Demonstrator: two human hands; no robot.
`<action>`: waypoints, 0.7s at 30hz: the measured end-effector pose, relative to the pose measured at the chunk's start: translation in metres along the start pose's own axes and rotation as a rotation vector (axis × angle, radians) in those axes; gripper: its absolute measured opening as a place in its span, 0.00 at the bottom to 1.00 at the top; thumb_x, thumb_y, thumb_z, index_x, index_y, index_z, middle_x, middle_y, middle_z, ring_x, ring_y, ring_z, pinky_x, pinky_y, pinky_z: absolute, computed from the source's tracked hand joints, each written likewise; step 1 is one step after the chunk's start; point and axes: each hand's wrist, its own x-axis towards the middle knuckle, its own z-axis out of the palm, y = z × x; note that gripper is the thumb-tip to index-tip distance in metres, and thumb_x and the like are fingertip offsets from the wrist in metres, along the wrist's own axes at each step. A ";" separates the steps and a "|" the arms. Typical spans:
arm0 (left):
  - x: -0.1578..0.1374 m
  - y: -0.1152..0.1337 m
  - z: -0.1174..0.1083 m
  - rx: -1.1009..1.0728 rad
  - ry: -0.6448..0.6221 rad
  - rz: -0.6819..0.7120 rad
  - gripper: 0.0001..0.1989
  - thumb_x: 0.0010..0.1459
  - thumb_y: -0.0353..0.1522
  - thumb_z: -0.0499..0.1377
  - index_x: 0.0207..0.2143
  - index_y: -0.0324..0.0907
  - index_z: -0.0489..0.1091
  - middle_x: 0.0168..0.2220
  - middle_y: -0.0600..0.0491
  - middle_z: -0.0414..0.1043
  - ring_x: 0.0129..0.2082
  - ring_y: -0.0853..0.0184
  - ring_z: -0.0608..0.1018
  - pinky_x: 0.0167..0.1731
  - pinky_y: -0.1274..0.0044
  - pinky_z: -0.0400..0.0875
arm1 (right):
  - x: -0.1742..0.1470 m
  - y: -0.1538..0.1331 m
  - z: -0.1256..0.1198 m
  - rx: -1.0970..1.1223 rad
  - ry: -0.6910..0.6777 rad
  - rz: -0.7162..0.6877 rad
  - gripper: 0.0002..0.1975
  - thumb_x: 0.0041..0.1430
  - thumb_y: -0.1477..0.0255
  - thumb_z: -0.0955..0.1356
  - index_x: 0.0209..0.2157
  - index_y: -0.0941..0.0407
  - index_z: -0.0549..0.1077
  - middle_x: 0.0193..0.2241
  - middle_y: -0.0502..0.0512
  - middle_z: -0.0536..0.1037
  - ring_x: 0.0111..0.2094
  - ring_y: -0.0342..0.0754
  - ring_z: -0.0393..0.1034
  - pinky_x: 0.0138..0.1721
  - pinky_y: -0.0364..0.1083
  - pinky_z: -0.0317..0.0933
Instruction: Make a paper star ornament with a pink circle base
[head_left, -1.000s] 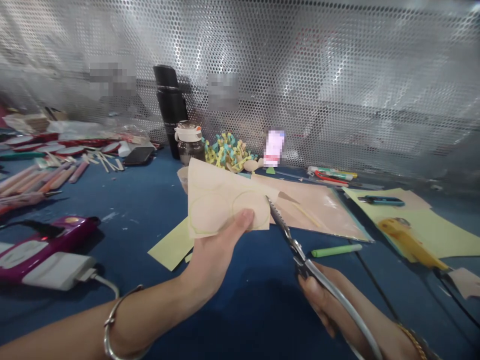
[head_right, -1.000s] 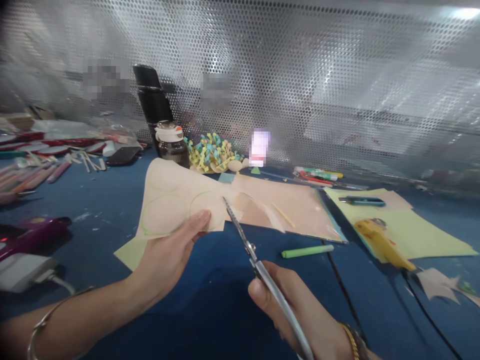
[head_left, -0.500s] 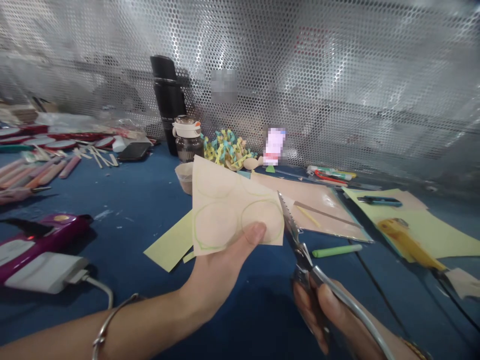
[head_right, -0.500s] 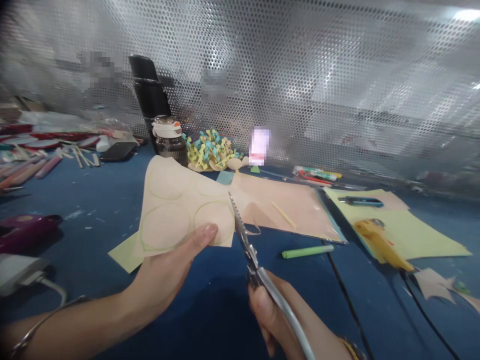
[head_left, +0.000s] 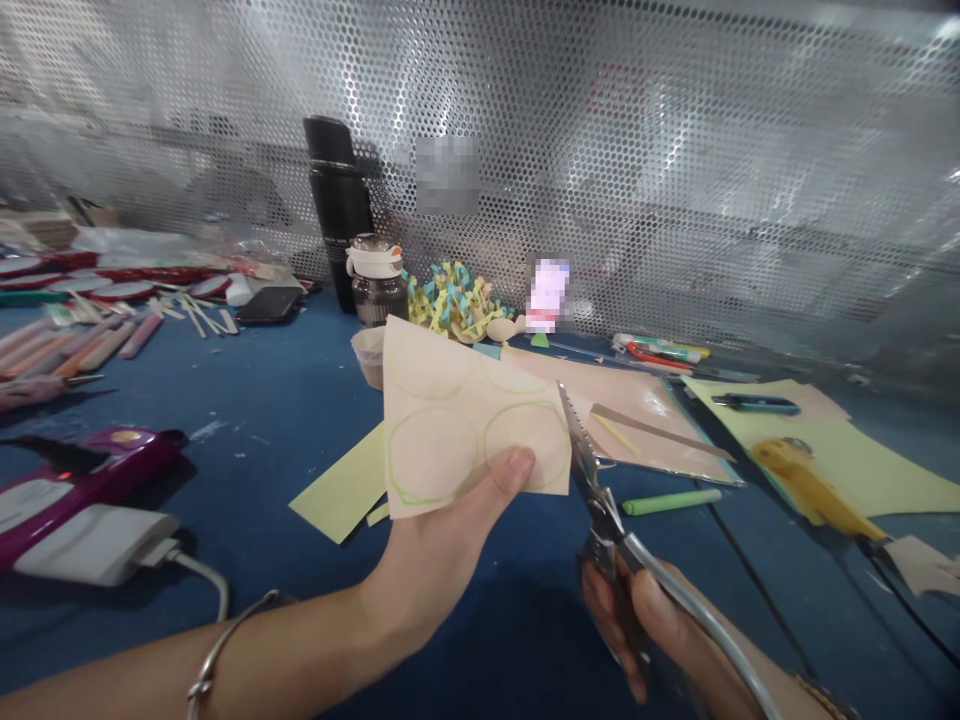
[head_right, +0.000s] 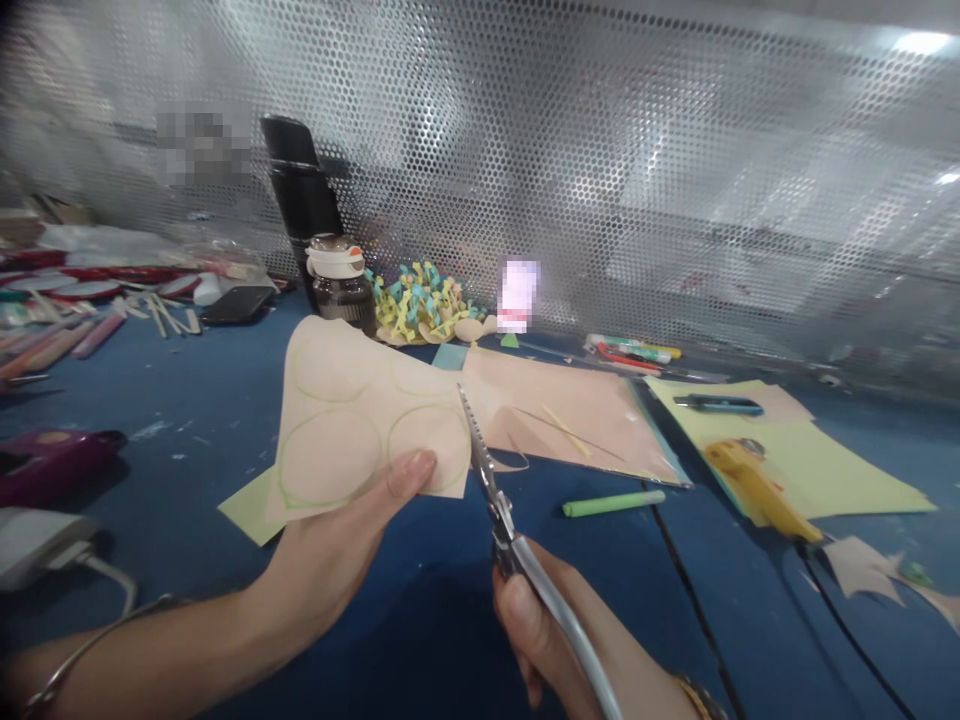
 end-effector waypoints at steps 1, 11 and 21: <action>0.000 0.000 0.000 -0.003 -0.003 0.008 0.09 0.52 0.34 0.64 0.38 0.46 0.78 0.48 0.53 0.77 0.57 0.57 0.70 0.63 0.66 0.55 | 0.000 0.000 0.000 0.002 0.000 0.000 0.31 0.50 0.38 0.58 0.26 0.54 0.64 0.19 0.49 0.64 0.21 0.45 0.61 0.25 0.47 0.61; 0.000 -0.004 -0.001 -0.039 -0.038 0.043 0.09 0.53 0.32 0.63 0.39 0.46 0.77 0.50 0.54 0.76 0.57 0.59 0.70 0.60 0.68 0.60 | -0.004 0.011 -0.001 -0.059 0.036 -0.007 0.30 0.53 0.40 0.59 0.30 0.55 0.65 0.21 0.51 0.67 0.22 0.46 0.64 0.25 0.47 0.63; 0.000 -0.004 -0.002 -0.037 -0.007 0.005 0.10 0.52 0.34 0.65 0.39 0.46 0.77 0.49 0.52 0.76 0.54 0.57 0.73 0.58 0.67 0.62 | -0.003 0.030 -0.003 -0.071 0.059 -0.049 0.28 0.58 0.43 0.56 0.29 0.55 0.63 0.21 0.48 0.64 0.20 0.42 0.59 0.22 0.42 0.60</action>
